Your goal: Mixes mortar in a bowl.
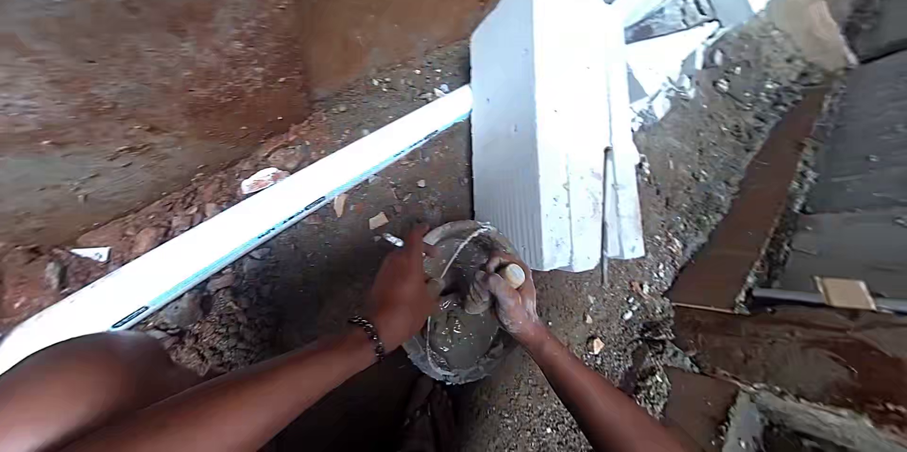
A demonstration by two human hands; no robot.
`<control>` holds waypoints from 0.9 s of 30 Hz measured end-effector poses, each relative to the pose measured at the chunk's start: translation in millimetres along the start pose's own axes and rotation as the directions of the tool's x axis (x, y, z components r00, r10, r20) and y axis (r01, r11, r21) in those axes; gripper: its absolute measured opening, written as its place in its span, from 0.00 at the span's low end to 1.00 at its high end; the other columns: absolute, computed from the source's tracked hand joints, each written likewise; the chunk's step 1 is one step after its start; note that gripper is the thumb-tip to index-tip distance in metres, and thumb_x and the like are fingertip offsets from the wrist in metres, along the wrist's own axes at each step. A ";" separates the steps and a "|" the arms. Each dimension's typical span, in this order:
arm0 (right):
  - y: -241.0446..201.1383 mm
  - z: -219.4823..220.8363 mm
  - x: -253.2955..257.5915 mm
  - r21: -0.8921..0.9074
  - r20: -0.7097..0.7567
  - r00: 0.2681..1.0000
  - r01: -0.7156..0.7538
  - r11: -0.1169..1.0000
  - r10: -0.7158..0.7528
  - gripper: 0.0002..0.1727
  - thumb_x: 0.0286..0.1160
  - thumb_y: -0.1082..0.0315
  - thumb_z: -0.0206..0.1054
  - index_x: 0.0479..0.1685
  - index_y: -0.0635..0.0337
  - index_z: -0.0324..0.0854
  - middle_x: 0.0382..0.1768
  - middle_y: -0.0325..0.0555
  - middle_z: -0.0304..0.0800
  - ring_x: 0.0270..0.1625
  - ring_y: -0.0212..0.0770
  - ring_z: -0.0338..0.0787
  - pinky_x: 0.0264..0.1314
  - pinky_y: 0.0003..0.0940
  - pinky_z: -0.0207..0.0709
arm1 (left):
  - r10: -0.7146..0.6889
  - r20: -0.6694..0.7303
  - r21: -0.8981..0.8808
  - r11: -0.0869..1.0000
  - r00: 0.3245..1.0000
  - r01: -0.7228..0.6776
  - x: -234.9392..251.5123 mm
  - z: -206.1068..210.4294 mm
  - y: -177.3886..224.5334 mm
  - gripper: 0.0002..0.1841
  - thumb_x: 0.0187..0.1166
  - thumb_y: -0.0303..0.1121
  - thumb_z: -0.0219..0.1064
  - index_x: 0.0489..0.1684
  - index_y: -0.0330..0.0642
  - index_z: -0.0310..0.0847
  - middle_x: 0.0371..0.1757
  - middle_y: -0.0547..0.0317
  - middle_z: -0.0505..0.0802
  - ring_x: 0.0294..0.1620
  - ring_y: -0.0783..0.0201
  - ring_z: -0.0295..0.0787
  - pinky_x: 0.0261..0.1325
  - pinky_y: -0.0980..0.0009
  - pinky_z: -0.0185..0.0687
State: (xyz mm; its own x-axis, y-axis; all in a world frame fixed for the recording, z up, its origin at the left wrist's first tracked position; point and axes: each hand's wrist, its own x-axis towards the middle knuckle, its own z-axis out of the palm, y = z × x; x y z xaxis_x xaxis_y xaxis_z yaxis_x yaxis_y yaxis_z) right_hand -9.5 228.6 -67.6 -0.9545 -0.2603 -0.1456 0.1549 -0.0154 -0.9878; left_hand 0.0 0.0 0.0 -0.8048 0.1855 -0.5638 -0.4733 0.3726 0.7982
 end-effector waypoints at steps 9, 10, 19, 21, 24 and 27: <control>-72.4 -20.0 -12.4 0.011 -0.145 0.925 0.358 0.934 -0.352 0.09 0.72 0.67 0.68 0.25 0.48 0.75 0.12 0.35 0.78 0.16 0.34 0.82 0.23 0.34 0.82 | -0.010 -0.063 0.011 1.000 0.998 0.011 0.6 9.8 5.9 0.42 0.74 0.26 0.76 0.89 0.43 0.52 0.71 0.55 0.86 0.38 0.67 0.94 0.48 0.67 0.92; -73.1 -19.4 -10.7 -0.017 -0.149 0.895 0.423 0.906 -0.420 0.09 0.74 0.66 0.68 0.26 0.47 0.75 0.13 0.35 0.78 0.17 0.35 0.83 0.25 0.35 0.84 | -0.014 -0.064 0.004 1.000 0.998 0.014 0.7 10.2 6.2 0.43 0.74 0.26 0.76 0.89 0.43 0.53 0.71 0.55 0.86 0.38 0.67 0.94 0.47 0.68 0.92; -7.3 -13.8 25.4 -0.308 -0.182 0.751 0.570 0.762 -0.635 0.09 0.70 0.67 0.71 0.27 0.55 0.76 0.21 0.40 0.85 0.22 0.36 0.88 0.25 0.36 0.87 | -0.005 -0.134 -0.006 1.000 0.991 0.004 2.0 15.1 0.4 0.42 0.70 0.23 0.78 0.86 0.46 0.57 0.67 0.59 0.89 0.33 0.68 0.93 0.40 0.68 0.93; 3.6 -2.7 21.9 -0.401 -0.245 0.778 0.462 0.791 -0.578 0.07 0.63 0.72 0.72 0.25 0.62 0.79 0.22 0.42 0.86 0.26 0.33 0.88 0.29 0.31 0.87 | 0.063 -0.156 0.009 0.998 0.986 -0.062 -0.1 15.4 -6.3 0.42 0.68 0.22 0.79 0.85 0.44 0.59 0.65 0.57 0.90 0.36 0.64 0.95 0.40 0.65 0.95; 13.7 -5.7 20.2 -0.434 -0.461 0.784 0.211 0.876 -0.417 0.05 0.60 0.76 0.71 0.24 0.66 0.79 0.21 0.43 0.85 0.26 0.31 0.86 0.31 0.28 0.83 | 0.135 -0.092 0.015 0.991 0.987 -0.134 -1.3 14.6 -7.7 0.45 0.67 0.19 0.77 0.88 0.39 0.53 0.67 0.50 0.87 0.38 0.66 0.94 0.42 0.67 0.93; 2.2 -17.7 12.9 -0.366 -0.579 0.767 0.060 0.929 -0.278 0.04 0.61 0.76 0.69 0.27 0.68 0.81 0.23 0.43 0.84 0.28 0.29 0.84 0.34 0.27 0.81 | 0.130 -0.033 0.003 0.992 0.991 -0.130 -0.8 10.6 -4.2 0.47 0.69 0.19 0.75 0.89 0.32 0.47 0.68 0.46 0.83 0.38 0.69 0.93 0.43 0.69 0.93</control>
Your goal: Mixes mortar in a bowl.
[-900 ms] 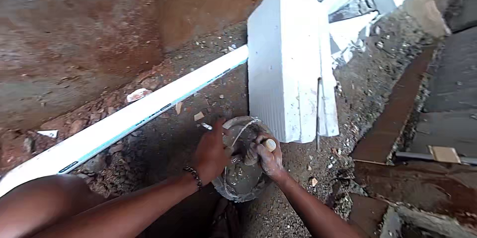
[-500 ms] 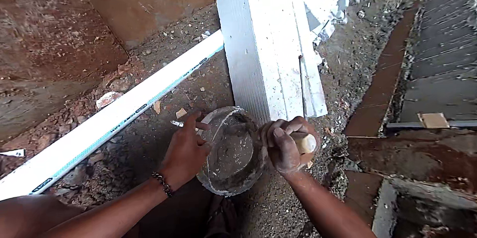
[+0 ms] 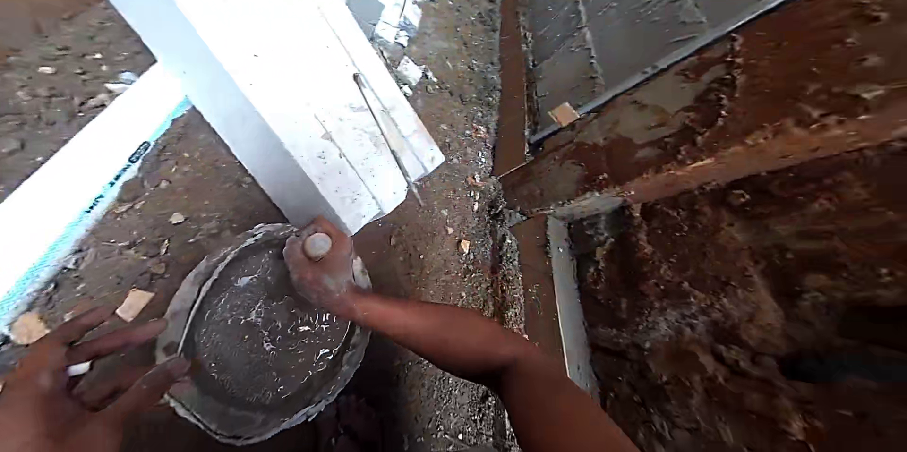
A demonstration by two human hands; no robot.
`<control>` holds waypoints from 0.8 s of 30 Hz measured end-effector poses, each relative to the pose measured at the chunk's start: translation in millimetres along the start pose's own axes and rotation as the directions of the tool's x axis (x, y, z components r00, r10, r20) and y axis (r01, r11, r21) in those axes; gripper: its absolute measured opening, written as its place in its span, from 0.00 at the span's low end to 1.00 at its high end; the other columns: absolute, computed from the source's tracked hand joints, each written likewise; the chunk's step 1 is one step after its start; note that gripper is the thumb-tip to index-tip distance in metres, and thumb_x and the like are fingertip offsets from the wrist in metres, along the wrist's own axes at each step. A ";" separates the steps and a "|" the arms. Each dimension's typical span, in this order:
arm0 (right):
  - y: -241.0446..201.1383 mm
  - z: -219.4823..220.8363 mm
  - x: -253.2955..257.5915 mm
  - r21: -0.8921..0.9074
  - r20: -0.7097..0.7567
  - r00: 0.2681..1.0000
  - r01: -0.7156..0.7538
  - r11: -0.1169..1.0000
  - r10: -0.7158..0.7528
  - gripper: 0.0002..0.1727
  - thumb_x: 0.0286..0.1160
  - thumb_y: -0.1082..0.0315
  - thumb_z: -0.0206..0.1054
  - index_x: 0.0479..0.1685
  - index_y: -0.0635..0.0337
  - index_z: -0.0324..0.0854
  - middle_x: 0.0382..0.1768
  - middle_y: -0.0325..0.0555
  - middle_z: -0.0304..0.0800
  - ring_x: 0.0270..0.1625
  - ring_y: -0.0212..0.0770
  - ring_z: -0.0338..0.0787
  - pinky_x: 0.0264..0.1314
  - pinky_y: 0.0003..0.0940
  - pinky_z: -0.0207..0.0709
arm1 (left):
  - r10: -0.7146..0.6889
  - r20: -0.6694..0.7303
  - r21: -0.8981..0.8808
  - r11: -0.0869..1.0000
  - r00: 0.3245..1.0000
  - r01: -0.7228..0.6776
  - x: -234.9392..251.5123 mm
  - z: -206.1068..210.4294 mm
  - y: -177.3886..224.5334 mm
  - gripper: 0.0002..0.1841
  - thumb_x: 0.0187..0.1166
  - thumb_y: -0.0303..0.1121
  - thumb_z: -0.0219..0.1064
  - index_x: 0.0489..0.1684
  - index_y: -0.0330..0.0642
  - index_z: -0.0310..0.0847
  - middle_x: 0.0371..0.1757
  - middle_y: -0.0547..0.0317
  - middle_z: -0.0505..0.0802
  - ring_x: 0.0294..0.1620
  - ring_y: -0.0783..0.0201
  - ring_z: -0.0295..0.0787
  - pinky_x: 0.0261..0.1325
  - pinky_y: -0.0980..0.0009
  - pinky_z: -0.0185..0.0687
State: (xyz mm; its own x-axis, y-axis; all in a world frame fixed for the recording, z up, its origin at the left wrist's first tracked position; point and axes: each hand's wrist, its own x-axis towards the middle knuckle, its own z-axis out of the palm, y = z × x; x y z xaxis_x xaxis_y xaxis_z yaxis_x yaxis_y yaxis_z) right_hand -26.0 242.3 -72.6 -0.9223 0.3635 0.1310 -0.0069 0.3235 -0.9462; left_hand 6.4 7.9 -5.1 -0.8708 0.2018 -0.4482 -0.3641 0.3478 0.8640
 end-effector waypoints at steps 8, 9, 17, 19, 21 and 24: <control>-14.4 -20.7 -7.6 -0.071 0.016 0.939 -0.342 0.937 0.344 0.05 0.66 0.73 0.71 0.34 0.66 0.82 0.26 0.41 0.81 0.29 0.30 0.80 0.35 0.30 0.76 | -0.053 -0.021 -0.011 0.999 0.998 0.053 -0.7 4.1 7.1 0.48 0.67 0.18 0.74 0.90 0.33 0.45 0.69 0.48 0.82 0.35 0.71 0.92 0.42 0.72 0.92; -15.3 -21.6 -8.0 -0.073 0.028 0.915 -0.400 0.913 0.403 0.06 0.68 0.72 0.71 0.37 0.66 0.82 0.27 0.41 0.80 0.29 0.30 0.79 0.36 0.31 0.76 | -0.054 -0.021 -0.011 0.998 0.998 0.054 -1.6 3.7 7.7 0.48 0.68 0.18 0.74 0.90 0.33 0.45 0.69 0.48 0.82 0.35 0.71 0.92 0.42 0.72 0.92; -37.1 -45.1 0.3 0.211 0.102 0.884 -0.467 0.859 0.456 0.08 0.80 0.71 0.64 0.31 0.61 0.77 0.13 0.38 0.76 0.15 0.33 0.78 0.23 0.31 0.78 | -0.030 -0.058 0.017 0.999 0.998 0.031 -2.0 6.5 6.8 0.47 0.67 0.20 0.77 0.89 0.39 0.50 0.69 0.54 0.85 0.35 0.70 0.93 0.41 0.70 0.93; -45.5 -52.9 -3.4 0.334 0.165 0.930 -0.367 0.868 0.329 0.08 0.80 0.67 0.60 0.31 0.55 0.75 0.13 0.36 0.74 0.15 0.34 0.78 0.24 0.33 0.79 | -0.030 -0.137 0.010 0.999 0.990 0.031 -4.5 10.5 9.4 0.44 0.64 0.20 0.79 0.85 0.42 0.58 0.64 0.59 0.89 0.31 0.69 0.93 0.36 0.70 0.93; -47.9 -54.7 -6.2 0.480 0.168 0.967 -0.250 0.841 0.191 0.09 0.78 0.67 0.59 0.27 0.52 0.73 0.10 0.36 0.71 0.13 0.36 0.77 0.22 0.36 0.79 | -0.046 -0.139 0.008 0.999 0.989 0.047 -2.9 10.7 11.7 0.42 0.67 0.21 0.79 0.83 0.43 0.59 0.63 0.60 0.90 0.30 0.69 0.93 0.36 0.71 0.93; -41.5 -46.4 -20.5 0.530 0.161 0.981 -0.177 0.830 0.107 0.10 0.75 0.69 0.60 0.25 0.51 0.70 0.09 0.36 0.72 0.12 0.37 0.78 0.20 0.36 0.79 | -0.046 -0.124 0.014 0.999 0.991 0.048 -0.4 10.0 10.2 0.41 0.68 0.23 0.79 0.83 0.42 0.59 0.63 0.59 0.91 0.32 0.68 0.94 0.38 0.71 0.94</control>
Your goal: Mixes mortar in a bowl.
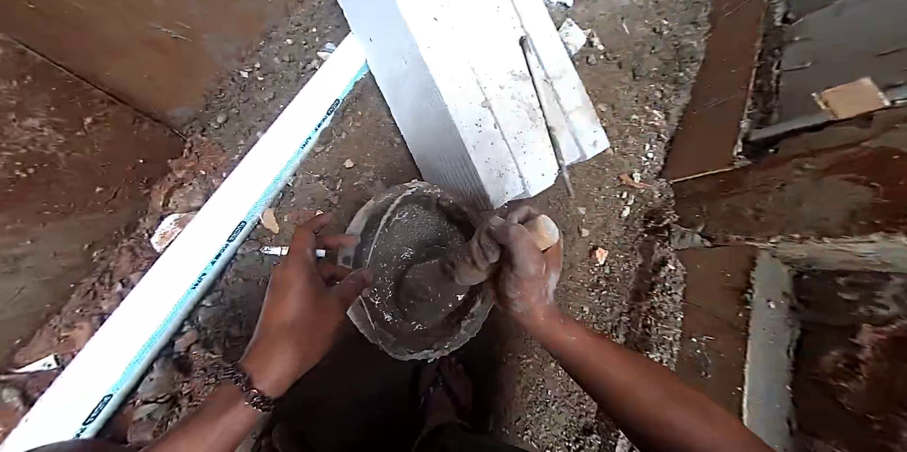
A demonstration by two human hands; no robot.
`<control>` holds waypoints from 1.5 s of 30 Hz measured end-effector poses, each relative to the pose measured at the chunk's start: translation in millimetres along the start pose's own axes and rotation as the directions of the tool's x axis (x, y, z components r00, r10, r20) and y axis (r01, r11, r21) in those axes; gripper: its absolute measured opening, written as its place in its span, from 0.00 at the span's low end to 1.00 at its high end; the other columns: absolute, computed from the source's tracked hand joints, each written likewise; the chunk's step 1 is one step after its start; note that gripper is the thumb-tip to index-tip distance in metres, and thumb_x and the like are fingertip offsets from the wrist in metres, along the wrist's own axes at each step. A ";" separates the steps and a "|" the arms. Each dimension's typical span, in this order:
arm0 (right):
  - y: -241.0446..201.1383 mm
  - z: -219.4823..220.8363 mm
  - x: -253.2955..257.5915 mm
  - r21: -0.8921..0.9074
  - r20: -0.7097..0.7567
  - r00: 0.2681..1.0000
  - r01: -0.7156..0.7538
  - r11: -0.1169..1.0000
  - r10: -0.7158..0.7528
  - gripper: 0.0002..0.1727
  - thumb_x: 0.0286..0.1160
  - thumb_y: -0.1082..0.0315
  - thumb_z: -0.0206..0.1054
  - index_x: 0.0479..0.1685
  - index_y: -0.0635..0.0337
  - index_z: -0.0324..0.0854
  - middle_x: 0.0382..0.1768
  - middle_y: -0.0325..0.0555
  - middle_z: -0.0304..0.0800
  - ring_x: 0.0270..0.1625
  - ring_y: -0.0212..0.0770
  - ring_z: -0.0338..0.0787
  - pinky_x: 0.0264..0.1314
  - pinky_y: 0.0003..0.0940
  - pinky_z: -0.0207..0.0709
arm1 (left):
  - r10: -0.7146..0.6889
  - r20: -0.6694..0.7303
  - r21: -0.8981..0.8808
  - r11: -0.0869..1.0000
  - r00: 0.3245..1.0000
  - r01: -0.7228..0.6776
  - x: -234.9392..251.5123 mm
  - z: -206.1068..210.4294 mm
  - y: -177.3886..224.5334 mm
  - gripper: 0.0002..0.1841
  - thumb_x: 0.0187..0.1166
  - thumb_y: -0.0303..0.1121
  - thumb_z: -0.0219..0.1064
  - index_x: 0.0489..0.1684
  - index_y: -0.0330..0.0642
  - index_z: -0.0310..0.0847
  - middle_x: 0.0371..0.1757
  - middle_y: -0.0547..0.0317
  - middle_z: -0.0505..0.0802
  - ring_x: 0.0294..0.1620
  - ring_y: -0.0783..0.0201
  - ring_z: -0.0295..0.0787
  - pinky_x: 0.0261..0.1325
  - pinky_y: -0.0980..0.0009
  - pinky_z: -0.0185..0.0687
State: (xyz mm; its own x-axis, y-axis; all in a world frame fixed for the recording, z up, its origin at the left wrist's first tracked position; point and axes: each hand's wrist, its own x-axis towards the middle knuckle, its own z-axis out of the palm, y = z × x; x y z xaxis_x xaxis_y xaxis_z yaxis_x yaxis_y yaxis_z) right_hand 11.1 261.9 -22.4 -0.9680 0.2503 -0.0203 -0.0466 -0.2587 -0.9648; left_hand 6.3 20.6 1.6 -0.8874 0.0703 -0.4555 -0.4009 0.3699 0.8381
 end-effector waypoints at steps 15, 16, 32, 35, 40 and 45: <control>19.4 8.7 27.9 -0.223 0.193 0.825 0.564 0.795 -0.531 0.10 0.70 0.66 0.72 0.27 0.54 0.76 0.19 0.40 0.83 0.17 0.36 0.85 0.19 0.36 0.84 | -0.059 -0.003 -0.040 0.997 0.998 0.059 3.3 -0.7 1.7 0.41 0.68 0.20 0.78 0.83 0.43 0.59 0.64 0.60 0.90 0.30 0.68 0.94 0.37 0.71 0.94; 23.6 10.7 29.4 -0.188 0.188 0.817 0.575 0.796 -0.545 0.10 0.71 0.65 0.73 0.28 0.53 0.77 0.19 0.39 0.83 0.18 0.36 0.85 0.20 0.37 0.84 | -0.058 -0.001 -0.045 0.997 0.998 0.058 3.1 -0.5 1.9 0.41 0.68 0.20 0.78 0.83 0.43 0.59 0.64 0.60 0.90 0.30 0.68 0.94 0.37 0.71 0.94; 54.1 15.3 23.1 -0.266 0.030 0.961 -0.257 0.929 0.275 0.07 0.68 0.72 0.63 0.24 0.55 0.74 0.11 0.37 0.77 0.14 0.36 0.80 0.22 0.35 0.80 | -0.075 0.018 -0.035 0.997 0.997 0.075 2.5 -3.2 0.6 0.42 0.69 0.21 0.79 0.84 0.45 0.58 0.65 0.61 0.89 0.29 0.70 0.93 0.38 0.74 0.93; 24.1 12.7 31.6 -0.156 -0.019 0.974 -0.226 0.962 0.226 0.08 0.74 0.71 0.60 0.26 0.53 0.72 0.09 0.37 0.73 0.12 0.35 0.78 0.20 0.34 0.79 | -0.080 0.018 -0.032 0.996 0.997 0.081 1.8 -2.8 0.6 0.42 0.69 0.23 0.79 0.85 0.45 0.58 0.65 0.61 0.90 0.30 0.71 0.93 0.38 0.75 0.93; -4.6 11.3 19.9 -0.008 0.069 0.996 0.056 0.998 -0.055 0.10 0.76 0.70 0.57 0.25 0.49 0.70 0.08 0.36 0.71 0.12 0.38 0.79 0.21 0.38 0.82 | -0.099 0.020 -0.010 0.995 0.995 0.099 1.5 -3.2 1.5 0.41 0.71 0.24 0.78 0.85 0.49 0.58 0.65 0.64 0.91 0.30 0.72 0.93 0.37 0.75 0.91; 48.3 7.1 5.2 -0.270 0.097 0.994 0.068 0.961 -0.043 0.08 0.68 0.70 0.67 0.26 0.55 0.73 0.12 0.37 0.78 0.13 0.36 0.81 0.19 0.36 0.81 | -0.078 0.010 -0.016 0.997 0.997 0.078 1.3 -0.8 2.4 0.41 0.70 0.22 0.78 0.84 0.47 0.58 0.66 0.62 0.90 0.31 0.69 0.94 0.37 0.73 0.93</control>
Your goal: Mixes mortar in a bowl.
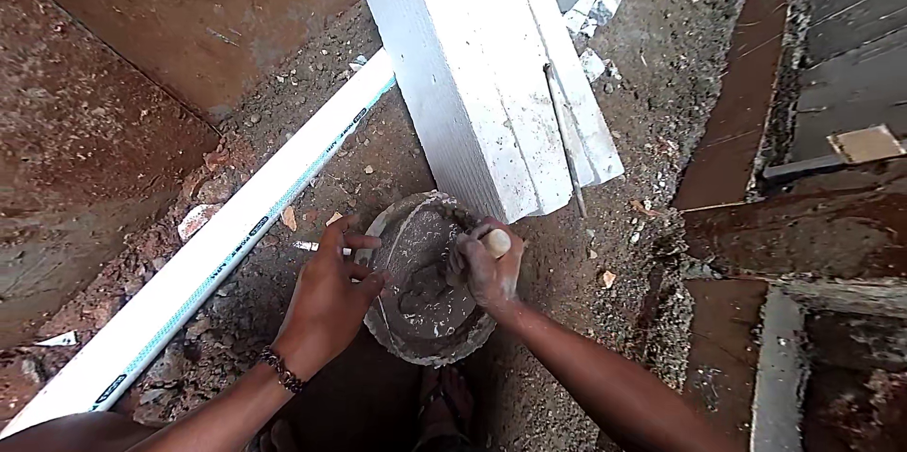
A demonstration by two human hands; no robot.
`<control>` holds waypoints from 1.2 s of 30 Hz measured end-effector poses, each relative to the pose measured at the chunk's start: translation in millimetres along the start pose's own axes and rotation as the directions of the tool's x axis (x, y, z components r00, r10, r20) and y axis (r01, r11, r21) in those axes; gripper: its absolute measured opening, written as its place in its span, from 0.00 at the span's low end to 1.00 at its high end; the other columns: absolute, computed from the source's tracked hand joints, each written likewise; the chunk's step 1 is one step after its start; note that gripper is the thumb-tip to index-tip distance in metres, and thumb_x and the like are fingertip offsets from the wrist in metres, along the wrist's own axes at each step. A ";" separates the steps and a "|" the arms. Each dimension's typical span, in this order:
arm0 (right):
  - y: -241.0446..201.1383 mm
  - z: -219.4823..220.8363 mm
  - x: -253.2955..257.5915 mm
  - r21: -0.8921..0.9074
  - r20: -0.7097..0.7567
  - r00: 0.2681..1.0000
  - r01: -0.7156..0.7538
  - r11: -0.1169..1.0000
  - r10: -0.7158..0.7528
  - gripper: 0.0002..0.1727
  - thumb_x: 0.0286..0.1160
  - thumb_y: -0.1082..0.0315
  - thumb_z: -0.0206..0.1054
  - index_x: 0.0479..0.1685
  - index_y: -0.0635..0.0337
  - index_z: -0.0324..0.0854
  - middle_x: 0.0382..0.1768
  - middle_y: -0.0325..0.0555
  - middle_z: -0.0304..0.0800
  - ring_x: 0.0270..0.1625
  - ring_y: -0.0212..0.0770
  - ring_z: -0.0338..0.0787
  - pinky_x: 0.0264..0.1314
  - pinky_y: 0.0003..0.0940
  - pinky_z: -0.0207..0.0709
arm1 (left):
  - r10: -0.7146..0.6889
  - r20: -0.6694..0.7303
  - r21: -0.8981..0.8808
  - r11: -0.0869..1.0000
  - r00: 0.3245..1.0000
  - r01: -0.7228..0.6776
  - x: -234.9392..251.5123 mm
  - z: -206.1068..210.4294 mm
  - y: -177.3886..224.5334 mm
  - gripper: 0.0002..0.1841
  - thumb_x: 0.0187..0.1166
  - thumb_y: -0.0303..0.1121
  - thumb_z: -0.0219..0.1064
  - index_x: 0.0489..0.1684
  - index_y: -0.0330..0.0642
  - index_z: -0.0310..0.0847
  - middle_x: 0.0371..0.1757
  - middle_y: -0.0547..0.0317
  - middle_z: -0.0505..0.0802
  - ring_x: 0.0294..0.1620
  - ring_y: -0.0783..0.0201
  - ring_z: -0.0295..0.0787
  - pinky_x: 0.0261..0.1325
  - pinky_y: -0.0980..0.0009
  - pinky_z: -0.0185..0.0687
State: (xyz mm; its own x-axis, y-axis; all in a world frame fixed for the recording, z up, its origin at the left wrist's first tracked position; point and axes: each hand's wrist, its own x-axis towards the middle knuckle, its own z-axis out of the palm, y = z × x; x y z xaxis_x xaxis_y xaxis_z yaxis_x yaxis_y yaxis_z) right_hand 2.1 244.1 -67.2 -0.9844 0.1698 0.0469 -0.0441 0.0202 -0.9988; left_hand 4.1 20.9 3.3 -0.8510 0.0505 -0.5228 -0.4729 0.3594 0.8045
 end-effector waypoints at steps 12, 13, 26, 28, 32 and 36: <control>-6.2 12.2 29.8 0.206 -0.053 0.928 0.371 0.905 -0.368 0.08 0.72 0.70 0.68 0.28 0.50 0.74 0.16 0.38 0.81 0.18 0.37 0.85 0.23 0.37 0.85 | 0.018 -0.001 -0.015 1.000 1.000 -0.018 2.1 2.3 0.1 0.42 0.69 0.21 0.78 0.84 0.46 0.58 0.65 0.61 0.90 0.30 0.69 0.93 0.37 0.73 0.93; 5.5 16.1 25.0 0.198 -0.036 0.957 0.289 0.937 -0.288 0.08 0.71 0.71 0.66 0.26 0.52 0.74 0.15 0.38 0.81 0.17 0.37 0.84 0.22 0.36 0.84 | 0.019 -0.002 -0.017 1.000 1.000 -0.019 1.5 2.9 0.4 0.42 0.69 0.21 0.78 0.84 0.46 0.58 0.65 0.61 0.90 0.30 0.69 0.93 0.36 0.73 0.94; -38.4 -4.9 30.1 0.143 0.030 0.956 -0.294 0.945 0.292 0.08 0.73 0.71 0.60 0.26 0.53 0.72 0.08 0.36 0.72 0.12 0.34 0.77 0.19 0.33 0.78 | 0.004 0.010 -0.028 1.000 1.000 -0.004 2.2 -0.8 -0.3 0.42 0.69 0.21 0.78 0.84 0.45 0.58 0.66 0.60 0.89 0.28 0.70 0.93 0.37 0.74 0.93; -54.7 -11.8 25.5 0.238 0.030 0.986 -0.169 0.957 0.167 0.08 0.73 0.70 0.60 0.26 0.50 0.73 0.08 0.35 0.71 0.11 0.34 0.78 0.20 0.33 0.80 | 0.006 0.014 -0.032 0.999 1.000 -0.006 2.7 -1.0 -1.6 0.42 0.69 0.22 0.78 0.85 0.45 0.58 0.66 0.60 0.89 0.29 0.70 0.93 0.38 0.74 0.93; -41.1 -8.1 12.2 0.259 0.043 0.996 -0.092 0.962 0.083 0.10 0.72 0.70 0.62 0.24 0.49 0.71 0.08 0.36 0.72 0.11 0.36 0.78 0.19 0.36 0.80 | -0.004 0.016 -0.022 1.000 1.000 0.005 2.9 -2.0 -2.0 0.41 0.70 0.22 0.78 0.84 0.46 0.58 0.65 0.62 0.90 0.29 0.71 0.92 0.37 0.74 0.92; -0.3 1.5 8.2 -0.163 -0.025 0.997 -0.071 0.984 0.068 0.07 0.66 0.67 0.69 0.27 0.55 0.76 0.14 0.36 0.79 0.14 0.34 0.81 0.19 0.36 0.80 | 0.000 0.012 -0.036 0.999 1.000 0.000 2.9 -1.0 -1.3 0.41 0.70 0.21 0.77 0.84 0.45 0.57 0.65 0.60 0.89 0.29 0.69 0.93 0.37 0.72 0.94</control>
State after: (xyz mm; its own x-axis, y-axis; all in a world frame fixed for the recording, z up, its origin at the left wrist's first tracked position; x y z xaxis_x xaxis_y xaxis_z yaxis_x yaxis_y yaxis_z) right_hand -6.2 244.0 -66.5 -0.9806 0.1952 -0.0207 0.0542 0.1681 -0.9843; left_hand 2.0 19.7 1.0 -0.8485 0.0614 -0.5257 -0.4809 0.3253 0.8142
